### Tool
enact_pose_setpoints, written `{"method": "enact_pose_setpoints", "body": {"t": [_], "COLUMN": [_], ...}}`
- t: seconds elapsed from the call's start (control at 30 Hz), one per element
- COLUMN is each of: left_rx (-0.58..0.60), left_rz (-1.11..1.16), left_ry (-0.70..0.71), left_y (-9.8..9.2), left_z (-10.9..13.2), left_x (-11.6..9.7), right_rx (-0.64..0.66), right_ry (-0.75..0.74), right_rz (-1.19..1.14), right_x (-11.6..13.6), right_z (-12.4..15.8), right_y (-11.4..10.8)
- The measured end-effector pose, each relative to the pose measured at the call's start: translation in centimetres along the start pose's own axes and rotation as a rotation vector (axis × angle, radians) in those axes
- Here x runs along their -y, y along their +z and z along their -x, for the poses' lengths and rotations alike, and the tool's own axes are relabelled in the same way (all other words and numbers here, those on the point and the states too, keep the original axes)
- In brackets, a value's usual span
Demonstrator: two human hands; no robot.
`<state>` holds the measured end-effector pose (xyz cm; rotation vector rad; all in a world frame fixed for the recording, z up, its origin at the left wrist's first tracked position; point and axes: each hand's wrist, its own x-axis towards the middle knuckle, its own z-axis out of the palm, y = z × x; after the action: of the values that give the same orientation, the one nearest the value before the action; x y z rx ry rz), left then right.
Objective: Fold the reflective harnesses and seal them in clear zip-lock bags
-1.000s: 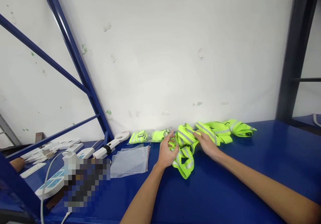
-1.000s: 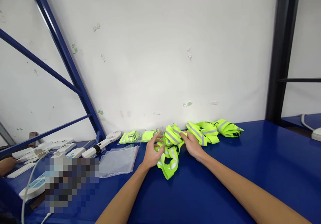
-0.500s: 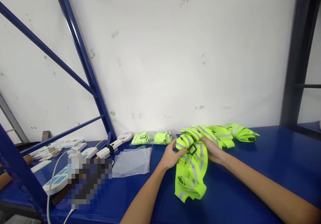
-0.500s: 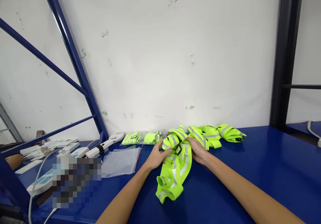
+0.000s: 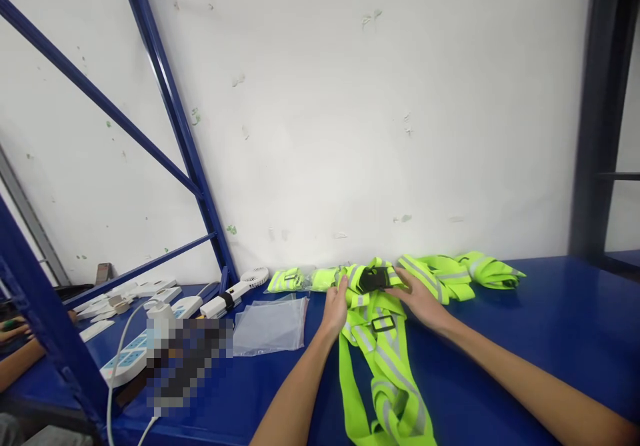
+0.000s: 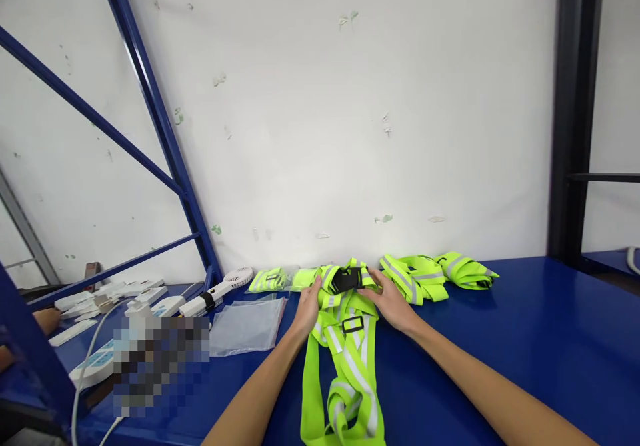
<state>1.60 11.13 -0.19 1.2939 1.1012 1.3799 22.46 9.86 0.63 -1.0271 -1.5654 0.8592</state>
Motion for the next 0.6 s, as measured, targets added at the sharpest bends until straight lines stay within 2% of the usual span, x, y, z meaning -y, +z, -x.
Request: {"method": "enact_pose_setpoints", "body": {"t": [0.07, 0.17, 0.23, 0.27, 0.33, 0.4, 0.43, 0.47, 0.53, 0.6], "left_rx": [0.064, 0.224, 0.236, 0.198, 0.047, -0.099, -0.123, -0.1, 0.039, 0.196], "left_rz": [0.024, 0.058, 0.001, -0.058, -0.179, -0.233, -0.227, -0.212, -0.179, -0.152], "left_ry": [-0.051, -0.12, -0.113, -0.077, 0.035, 0.16, 0.217, 0.264, 0.32, 0.293], "left_y": [0.1, -0.2, -0.5, -0.7, -1.0, -1.1, -1.1, -1.0, -0.8, -0.6], "left_z": [0.2, 0.6, 0.7, 0.7, 0.7, 0.8, 1.0, 1.2, 1.6, 2.0], "left_x": [-0.2, -0.8, -1.1, -1.1, -1.2, -1.4, -1.7, -2.0, -2.8, -3.7], "right_rx": [-0.031, -0.108, -0.148, -0.142, -0.127, -0.193, -0.25, -0.299, -0.33, -0.263], "right_ry": [0.007, 0.012, -0.001, -0.01, -0.003, 0.033, 0.055, 0.085, 0.186, 0.329], "right_rz": [-0.015, 0.002, 0.023, 0.035, 0.082, 0.134, 0.14, 0.119, 0.005, -0.193], "right_x": [0.1, 0.3, 0.4, 0.5, 0.6, 0.7, 0.8, 0.9, 1.3, 2.0], "right_z": [-0.2, -0.2, -0.2, -0.1, -0.1, -0.1, -0.1, -0.1, 0.1, 0.3], "right_y": [-0.2, -0.6, -0.8, -0.9, -1.0, -0.9, -0.8, -0.7, -0.5, -0.2]}}
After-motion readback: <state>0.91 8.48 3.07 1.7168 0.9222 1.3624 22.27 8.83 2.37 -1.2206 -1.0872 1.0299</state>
